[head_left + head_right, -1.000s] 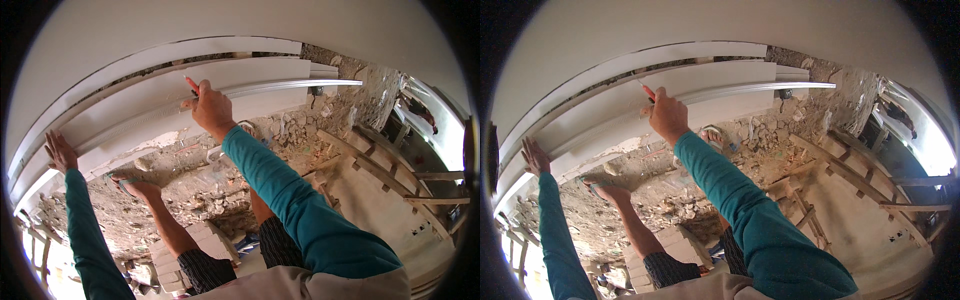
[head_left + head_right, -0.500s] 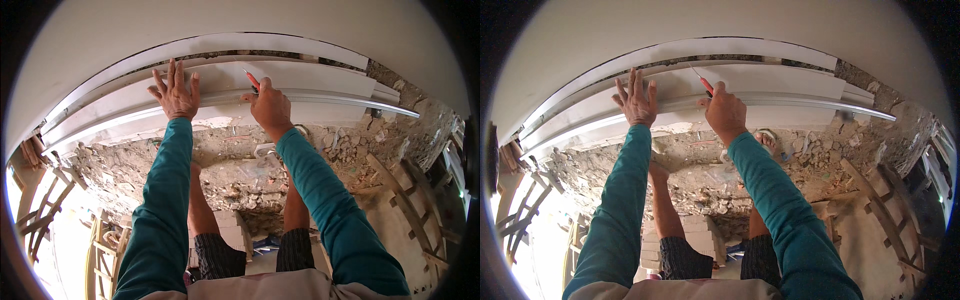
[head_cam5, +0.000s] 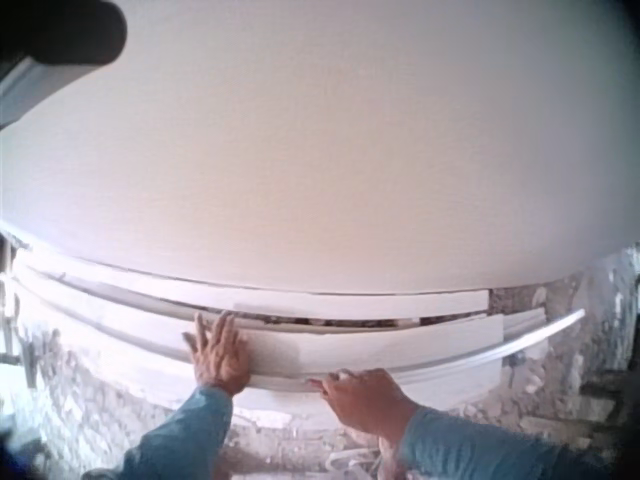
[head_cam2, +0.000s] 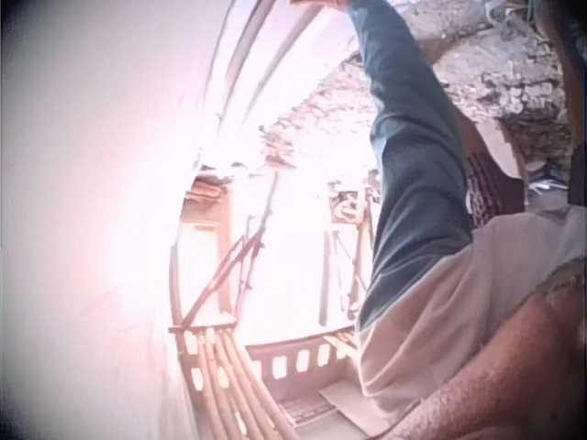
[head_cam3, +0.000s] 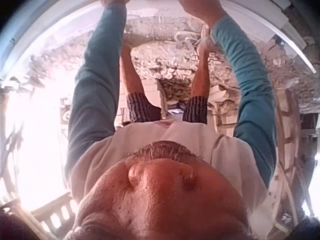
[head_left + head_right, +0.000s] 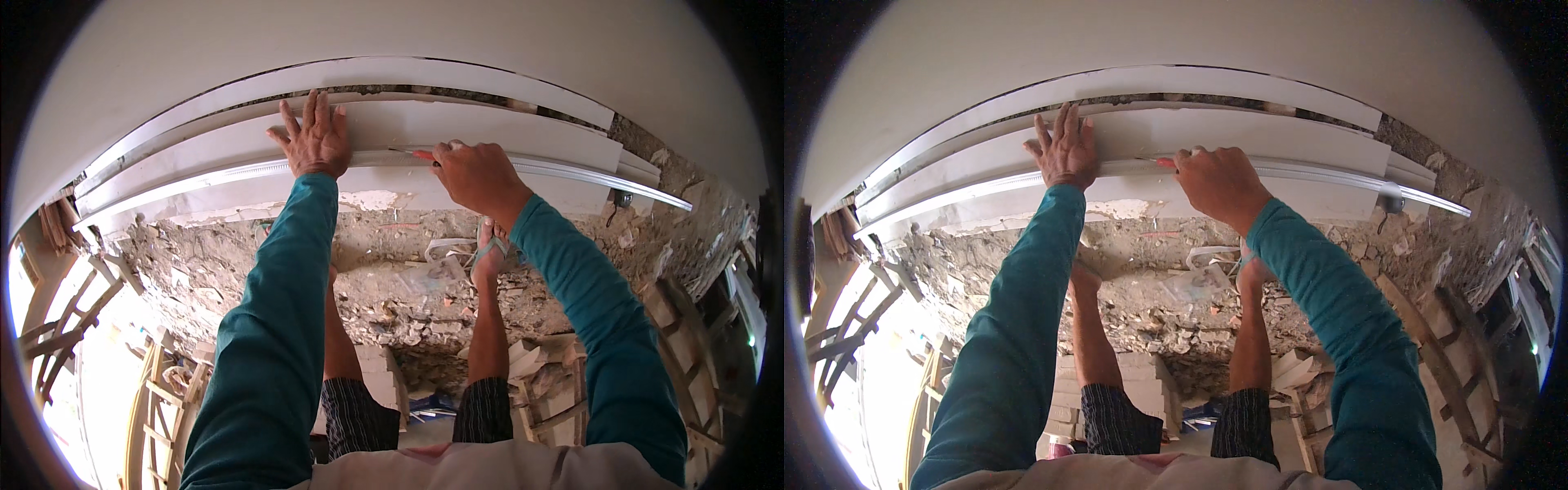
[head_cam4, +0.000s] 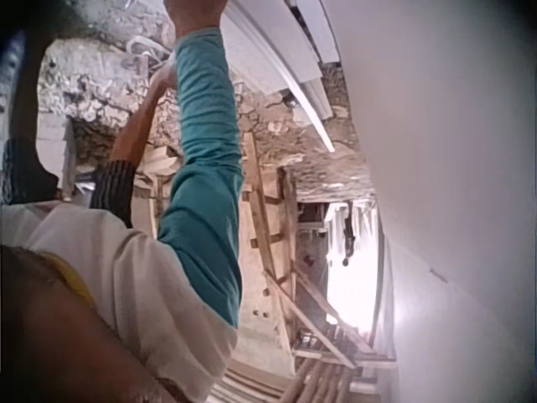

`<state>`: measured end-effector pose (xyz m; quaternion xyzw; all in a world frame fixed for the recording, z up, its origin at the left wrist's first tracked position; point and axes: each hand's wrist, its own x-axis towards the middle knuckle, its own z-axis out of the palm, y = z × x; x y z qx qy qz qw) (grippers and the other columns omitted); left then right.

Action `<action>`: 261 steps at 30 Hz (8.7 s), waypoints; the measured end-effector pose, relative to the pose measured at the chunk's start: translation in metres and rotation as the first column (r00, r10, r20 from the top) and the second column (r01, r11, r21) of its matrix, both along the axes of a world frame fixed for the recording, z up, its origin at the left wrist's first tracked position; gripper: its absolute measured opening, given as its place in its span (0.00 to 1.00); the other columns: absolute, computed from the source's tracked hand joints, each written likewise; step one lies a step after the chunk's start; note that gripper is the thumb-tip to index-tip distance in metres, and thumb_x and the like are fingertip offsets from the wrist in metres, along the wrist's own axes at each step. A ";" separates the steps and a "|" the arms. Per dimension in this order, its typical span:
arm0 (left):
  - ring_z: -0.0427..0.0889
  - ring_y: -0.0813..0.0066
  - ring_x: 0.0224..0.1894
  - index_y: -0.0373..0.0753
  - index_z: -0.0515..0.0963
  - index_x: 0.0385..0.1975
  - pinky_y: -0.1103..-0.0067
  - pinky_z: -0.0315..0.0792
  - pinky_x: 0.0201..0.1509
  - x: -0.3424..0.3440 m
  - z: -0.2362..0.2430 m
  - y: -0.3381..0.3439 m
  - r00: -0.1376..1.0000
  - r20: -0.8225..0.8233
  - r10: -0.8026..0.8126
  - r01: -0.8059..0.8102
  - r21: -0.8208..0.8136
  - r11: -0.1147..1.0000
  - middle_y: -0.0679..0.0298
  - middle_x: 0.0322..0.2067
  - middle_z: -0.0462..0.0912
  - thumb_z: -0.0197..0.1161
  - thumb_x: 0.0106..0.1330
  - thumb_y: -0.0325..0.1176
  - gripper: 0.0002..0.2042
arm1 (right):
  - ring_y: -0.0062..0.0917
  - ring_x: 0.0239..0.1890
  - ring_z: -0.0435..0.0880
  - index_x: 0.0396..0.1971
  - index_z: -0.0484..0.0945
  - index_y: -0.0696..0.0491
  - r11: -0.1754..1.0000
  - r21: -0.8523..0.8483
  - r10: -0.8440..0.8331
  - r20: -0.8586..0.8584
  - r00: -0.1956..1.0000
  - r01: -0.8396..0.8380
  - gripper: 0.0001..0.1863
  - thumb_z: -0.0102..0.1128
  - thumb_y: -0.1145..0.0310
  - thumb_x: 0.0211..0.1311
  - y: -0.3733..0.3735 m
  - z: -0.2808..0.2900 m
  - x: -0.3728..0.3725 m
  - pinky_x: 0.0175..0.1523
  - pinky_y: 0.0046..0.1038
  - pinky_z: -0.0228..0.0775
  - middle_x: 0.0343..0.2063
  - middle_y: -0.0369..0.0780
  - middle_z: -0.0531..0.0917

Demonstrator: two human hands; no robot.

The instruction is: The person measures white panels using a tape measure and cuts them with a utility knife before fitting the panels into metal tracks on a ceiling structure.

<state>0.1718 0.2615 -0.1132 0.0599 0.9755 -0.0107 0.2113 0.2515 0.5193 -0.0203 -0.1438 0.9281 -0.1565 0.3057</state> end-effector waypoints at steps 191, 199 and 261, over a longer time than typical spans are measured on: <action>0.79 0.44 0.53 0.37 0.74 0.54 0.52 0.75 0.55 0.185 0.235 -0.134 0.704 0.623 -0.342 -0.179 0.621 0.763 0.50 0.50 0.78 0.64 0.69 0.45 0.21 | 0.46 0.71 0.63 0.75 0.61 0.45 0.912 0.203 -0.279 -0.327 0.903 0.355 0.40 0.65 0.57 0.65 -0.064 -0.094 -0.011 0.70 0.62 0.54 0.62 0.48 0.72; 0.78 0.44 0.57 0.33 0.76 0.55 0.58 0.74 0.60 0.178 0.240 -0.135 0.757 0.550 -0.353 -0.225 0.727 0.649 0.46 0.56 0.79 0.66 0.69 0.40 0.21 | 0.44 0.69 0.64 0.73 0.63 0.47 0.905 0.212 -0.293 -0.315 0.903 0.368 0.38 0.61 0.49 0.66 -0.059 -0.093 -0.007 0.70 0.67 0.51 0.63 0.44 0.70; 0.65 0.45 0.69 0.34 0.59 0.73 0.53 0.61 0.71 -0.080 -0.037 -0.651 0.141 0.809 0.571 -0.141 0.587 -0.797 0.53 0.72 0.60 0.74 0.63 0.50 0.44 | 0.50 0.54 0.82 0.58 0.75 0.55 0.873 0.312 -0.315 -0.225 0.922 0.374 0.27 0.61 0.50 0.70 -0.051 -0.077 -0.044 0.58 0.57 0.68 0.50 0.51 0.84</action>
